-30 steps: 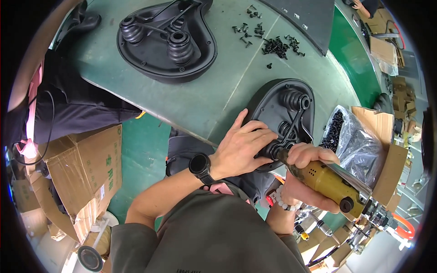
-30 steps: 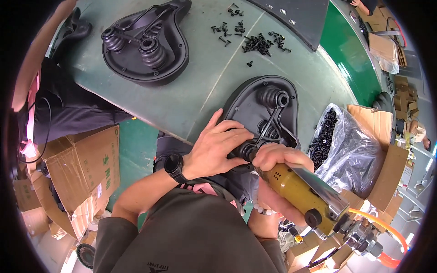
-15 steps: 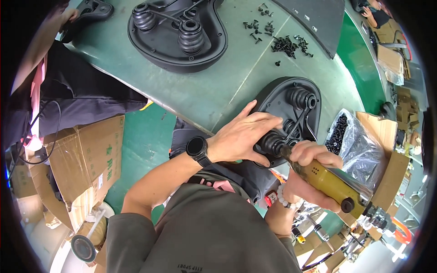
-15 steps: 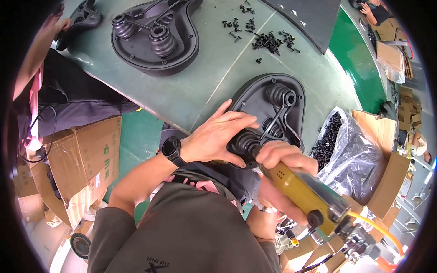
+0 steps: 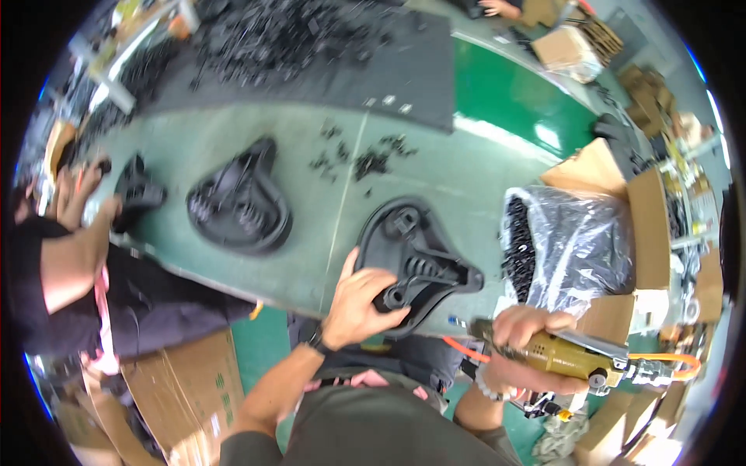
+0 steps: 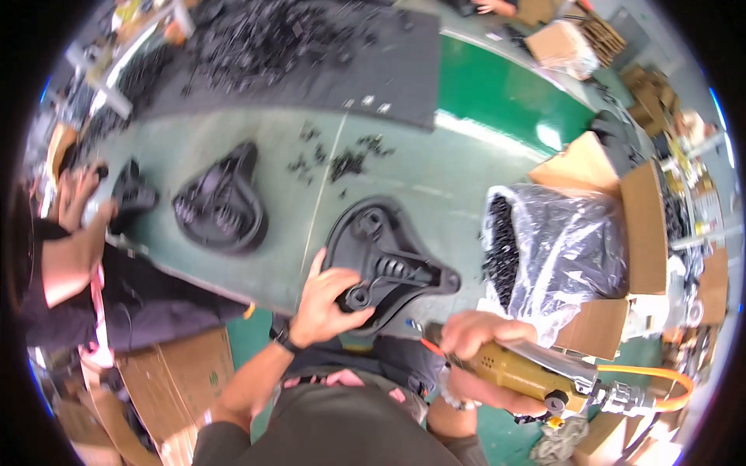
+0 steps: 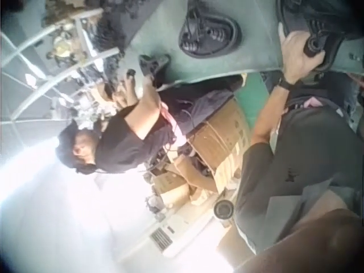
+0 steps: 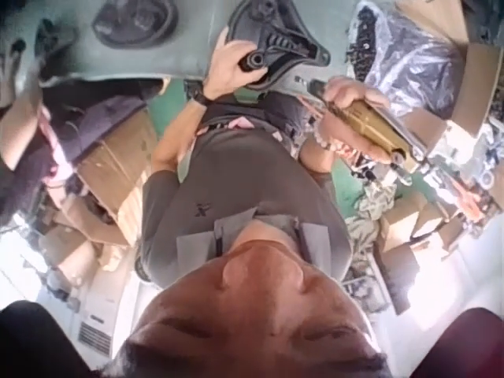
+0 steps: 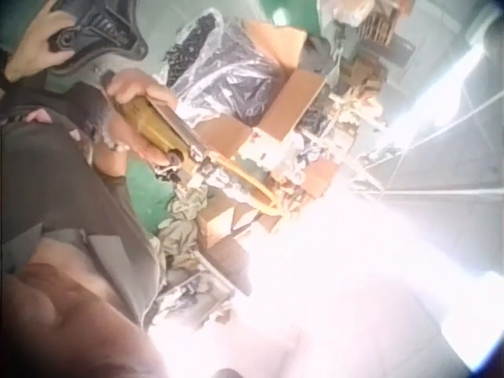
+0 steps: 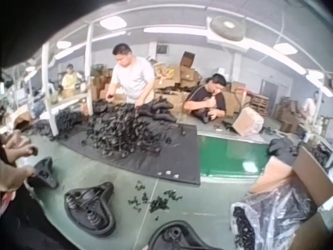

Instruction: Assembling the base and frame components onto bicycle seats using a pneumatic screwdriver.

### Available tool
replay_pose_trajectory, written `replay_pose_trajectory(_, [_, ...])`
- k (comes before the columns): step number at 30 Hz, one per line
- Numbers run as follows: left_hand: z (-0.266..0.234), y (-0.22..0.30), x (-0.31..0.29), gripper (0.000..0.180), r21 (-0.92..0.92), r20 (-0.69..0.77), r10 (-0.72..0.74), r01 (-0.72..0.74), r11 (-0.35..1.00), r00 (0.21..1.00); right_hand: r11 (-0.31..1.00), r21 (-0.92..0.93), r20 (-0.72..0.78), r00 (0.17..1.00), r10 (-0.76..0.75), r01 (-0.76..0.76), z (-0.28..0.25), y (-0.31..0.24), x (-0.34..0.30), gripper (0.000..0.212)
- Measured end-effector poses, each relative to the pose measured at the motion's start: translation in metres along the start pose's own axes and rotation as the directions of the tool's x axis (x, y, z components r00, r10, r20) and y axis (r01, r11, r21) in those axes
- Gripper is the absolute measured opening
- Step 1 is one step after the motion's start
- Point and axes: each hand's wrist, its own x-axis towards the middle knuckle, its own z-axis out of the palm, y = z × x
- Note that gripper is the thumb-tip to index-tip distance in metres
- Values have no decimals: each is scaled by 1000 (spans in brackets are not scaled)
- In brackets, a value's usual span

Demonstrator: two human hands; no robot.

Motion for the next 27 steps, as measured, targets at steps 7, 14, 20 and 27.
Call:
replay_pose_trajectory(7, [53,39,123,43,58,-66,-50,54,997,997,965,-35,-522,828,204,-260,-66,-18,-42,86])
replay_pose_trajectory(14, [166,-17,266,61,-54,-346,-13,-6,999,938,962,77,-474,839,266,-261,-73,-14,-45,84])
replay_pose_trajectory(20, [75,-76,202,29,568,-95,-45,92,818,994,963,40,-478,842,251,-265,-86,-19,-55,85])
replay_pose_trajectory(27, [77,-118,212,23,643,62,-70,13,766,996,932,117,-424,831,360,-344,-82,-24,-60,90])
